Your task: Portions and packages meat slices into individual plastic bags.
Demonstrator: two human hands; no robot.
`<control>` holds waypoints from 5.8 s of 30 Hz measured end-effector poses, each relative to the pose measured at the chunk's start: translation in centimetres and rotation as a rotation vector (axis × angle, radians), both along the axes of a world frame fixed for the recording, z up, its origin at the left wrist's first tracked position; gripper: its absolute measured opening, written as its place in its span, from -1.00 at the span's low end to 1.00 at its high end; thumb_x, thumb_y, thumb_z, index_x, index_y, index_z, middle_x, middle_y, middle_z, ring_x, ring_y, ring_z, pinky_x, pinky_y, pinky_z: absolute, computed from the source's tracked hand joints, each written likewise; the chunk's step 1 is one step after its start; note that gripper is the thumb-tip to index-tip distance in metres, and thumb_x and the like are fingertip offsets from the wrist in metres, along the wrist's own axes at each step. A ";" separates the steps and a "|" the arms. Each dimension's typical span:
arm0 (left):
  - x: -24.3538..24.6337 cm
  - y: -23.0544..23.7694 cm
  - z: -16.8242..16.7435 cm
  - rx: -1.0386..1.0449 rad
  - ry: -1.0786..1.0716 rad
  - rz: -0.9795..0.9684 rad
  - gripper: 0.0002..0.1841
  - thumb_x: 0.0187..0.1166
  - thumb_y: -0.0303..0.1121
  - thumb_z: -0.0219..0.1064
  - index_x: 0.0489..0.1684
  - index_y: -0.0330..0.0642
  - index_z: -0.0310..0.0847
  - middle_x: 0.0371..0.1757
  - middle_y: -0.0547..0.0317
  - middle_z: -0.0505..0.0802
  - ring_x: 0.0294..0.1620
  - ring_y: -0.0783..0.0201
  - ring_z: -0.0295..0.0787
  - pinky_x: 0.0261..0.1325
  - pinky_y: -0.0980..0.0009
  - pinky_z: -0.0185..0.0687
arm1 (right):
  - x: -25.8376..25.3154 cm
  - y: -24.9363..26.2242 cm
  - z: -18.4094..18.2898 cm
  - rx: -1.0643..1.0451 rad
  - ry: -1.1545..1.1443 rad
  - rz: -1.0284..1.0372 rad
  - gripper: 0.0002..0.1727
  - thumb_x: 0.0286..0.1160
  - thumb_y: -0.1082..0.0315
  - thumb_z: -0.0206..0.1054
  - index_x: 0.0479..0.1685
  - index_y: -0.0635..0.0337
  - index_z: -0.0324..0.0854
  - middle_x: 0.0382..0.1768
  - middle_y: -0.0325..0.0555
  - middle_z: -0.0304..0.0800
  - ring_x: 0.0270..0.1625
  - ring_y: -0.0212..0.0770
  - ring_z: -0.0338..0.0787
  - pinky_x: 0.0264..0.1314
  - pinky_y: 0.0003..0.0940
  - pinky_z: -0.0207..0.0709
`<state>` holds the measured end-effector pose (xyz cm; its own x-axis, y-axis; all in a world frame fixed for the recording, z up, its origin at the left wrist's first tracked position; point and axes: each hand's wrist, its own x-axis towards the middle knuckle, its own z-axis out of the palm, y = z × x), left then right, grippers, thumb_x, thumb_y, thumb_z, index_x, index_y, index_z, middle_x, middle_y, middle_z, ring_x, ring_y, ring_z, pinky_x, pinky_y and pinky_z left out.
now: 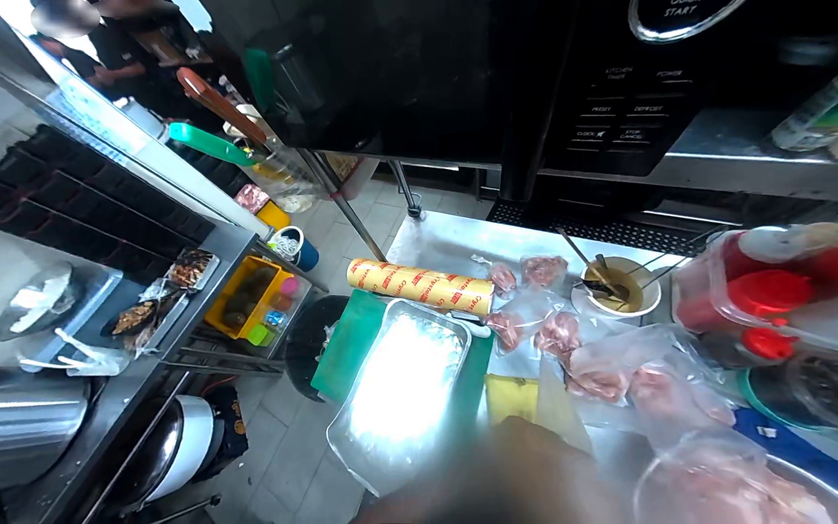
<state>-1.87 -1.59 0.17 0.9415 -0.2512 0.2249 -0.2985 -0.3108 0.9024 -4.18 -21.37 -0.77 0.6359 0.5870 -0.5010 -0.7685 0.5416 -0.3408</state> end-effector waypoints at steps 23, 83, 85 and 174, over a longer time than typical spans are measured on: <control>-3.6 -1.9 -3.4 0.051 0.598 0.347 -0.57 0.84 -0.17 -0.04 0.47 -0.03 0.64 -0.48 0.13 0.84 -0.51 0.18 0.78 -0.20 0.07 0.75 | 2.9 0.7 0.6 -1.682 -0.941 0.671 -0.61 0.70 0.31 0.11 0.30 -0.08 0.80 -0.11 0.24 0.91 -0.08 0.39 0.85 -0.03 0.50 0.56; 0.4 -2.6 2.2 -1.123 0.229 0.401 -0.59 0.24 -0.57 0.64 0.05 -0.42 0.64 -0.16 -0.12 0.89 -0.21 0.09 0.91 -0.04 0.06 0.90 | 6.7 0.8 9.4 -0.830 -0.975 -0.056 -0.33 0.25 0.14 0.70 0.43 0.07 0.66 0.32 -0.05 0.71 0.21 -0.16 0.79 0.17 -0.20 0.81; 0.3 -2.3 1.5 -1.085 0.222 0.374 -0.48 0.15 -0.52 0.71 0.10 -0.37 0.59 -0.15 -0.06 0.88 -0.19 0.09 0.90 0.01 0.02 0.89 | 5.7 1.5 8.1 -0.769 -0.903 -0.106 -0.61 0.47 0.24 0.55 0.20 0.24 0.76 0.14 0.00 0.78 0.04 -0.17 0.84 0.04 -0.26 0.82; -3.2 -2.2 3.6 -1.042 0.268 0.233 -0.51 0.33 -0.51 0.60 0.26 -0.41 0.62 0.04 -0.10 0.90 -0.01 0.14 0.91 0.14 0.15 0.85 | 0.8 -2.9 9.6 -0.488 -0.516 -0.117 -0.65 0.53 0.45 0.45 0.22 0.38 0.58 -0.17 0.05 0.87 -0.44 -0.21 0.85 -0.42 -0.34 0.80</control>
<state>-5.07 -3.81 3.82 0.9911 0.1333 0.0041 -0.0863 0.6172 0.7820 -3.41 -24.31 8.87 0.9073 0.2865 -0.3078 -0.3907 0.3037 -0.8690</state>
